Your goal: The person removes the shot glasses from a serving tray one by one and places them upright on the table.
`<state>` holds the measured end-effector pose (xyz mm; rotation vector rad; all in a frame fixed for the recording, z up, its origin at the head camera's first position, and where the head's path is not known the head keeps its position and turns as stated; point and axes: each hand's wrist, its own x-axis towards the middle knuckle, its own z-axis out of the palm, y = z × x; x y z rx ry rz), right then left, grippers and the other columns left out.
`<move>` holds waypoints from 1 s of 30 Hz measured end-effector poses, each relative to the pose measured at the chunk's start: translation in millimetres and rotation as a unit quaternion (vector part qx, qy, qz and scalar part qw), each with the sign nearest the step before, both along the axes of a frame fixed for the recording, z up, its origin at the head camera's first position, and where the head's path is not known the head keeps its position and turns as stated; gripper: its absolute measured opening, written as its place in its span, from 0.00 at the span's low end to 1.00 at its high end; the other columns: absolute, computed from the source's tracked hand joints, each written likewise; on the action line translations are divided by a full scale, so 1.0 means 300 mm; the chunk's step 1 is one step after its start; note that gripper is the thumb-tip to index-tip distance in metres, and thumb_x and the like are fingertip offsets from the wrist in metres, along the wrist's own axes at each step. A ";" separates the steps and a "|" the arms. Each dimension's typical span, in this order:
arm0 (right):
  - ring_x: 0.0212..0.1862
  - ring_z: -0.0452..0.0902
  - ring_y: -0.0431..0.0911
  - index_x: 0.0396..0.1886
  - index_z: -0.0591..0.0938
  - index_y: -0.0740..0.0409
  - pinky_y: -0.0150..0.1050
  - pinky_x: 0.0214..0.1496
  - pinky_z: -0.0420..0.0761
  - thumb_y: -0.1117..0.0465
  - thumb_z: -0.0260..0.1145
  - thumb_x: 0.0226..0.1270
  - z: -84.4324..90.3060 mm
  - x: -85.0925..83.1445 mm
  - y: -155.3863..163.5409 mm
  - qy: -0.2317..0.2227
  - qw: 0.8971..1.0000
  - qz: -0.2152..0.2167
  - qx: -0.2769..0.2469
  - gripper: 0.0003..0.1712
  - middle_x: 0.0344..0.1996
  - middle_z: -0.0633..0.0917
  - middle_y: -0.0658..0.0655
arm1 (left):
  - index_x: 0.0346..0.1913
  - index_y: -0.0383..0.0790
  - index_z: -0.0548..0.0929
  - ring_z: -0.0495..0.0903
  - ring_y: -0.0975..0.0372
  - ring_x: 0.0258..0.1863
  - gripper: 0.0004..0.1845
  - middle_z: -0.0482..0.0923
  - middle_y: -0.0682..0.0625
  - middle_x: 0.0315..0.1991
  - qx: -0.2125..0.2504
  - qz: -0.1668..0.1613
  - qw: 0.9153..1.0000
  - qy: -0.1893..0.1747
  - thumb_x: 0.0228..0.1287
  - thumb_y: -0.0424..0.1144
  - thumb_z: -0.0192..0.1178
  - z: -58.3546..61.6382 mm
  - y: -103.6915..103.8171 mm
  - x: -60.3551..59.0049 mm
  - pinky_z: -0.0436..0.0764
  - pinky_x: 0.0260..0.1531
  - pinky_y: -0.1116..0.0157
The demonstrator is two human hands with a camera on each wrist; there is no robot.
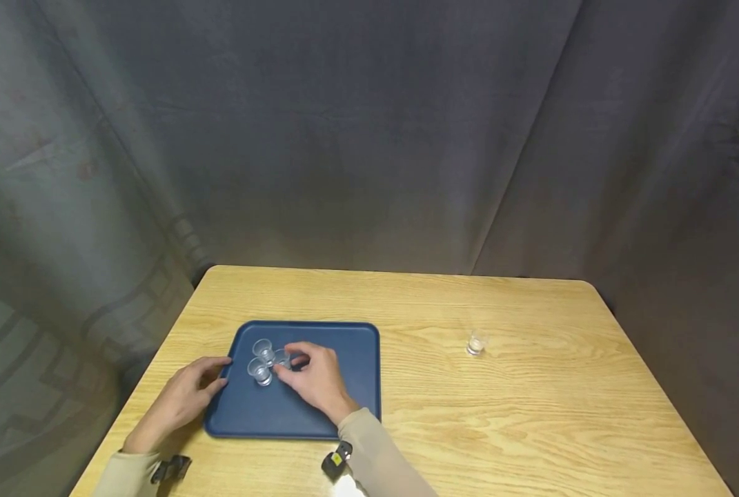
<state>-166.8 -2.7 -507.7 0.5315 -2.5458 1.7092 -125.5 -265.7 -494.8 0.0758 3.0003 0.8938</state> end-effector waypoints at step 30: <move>0.41 0.89 0.44 0.51 0.92 0.52 0.32 0.44 0.89 0.59 0.81 0.62 0.038 0.025 0.207 -0.007 0.998 -0.057 -0.033 0.17 0.40 0.93 0.50 | 0.64 0.33 0.84 0.83 0.40 0.59 0.20 0.84 0.34 0.61 -0.007 -0.004 1.000 0.009 0.72 0.33 0.66 -0.004 0.001 -0.004 0.80 0.61 0.38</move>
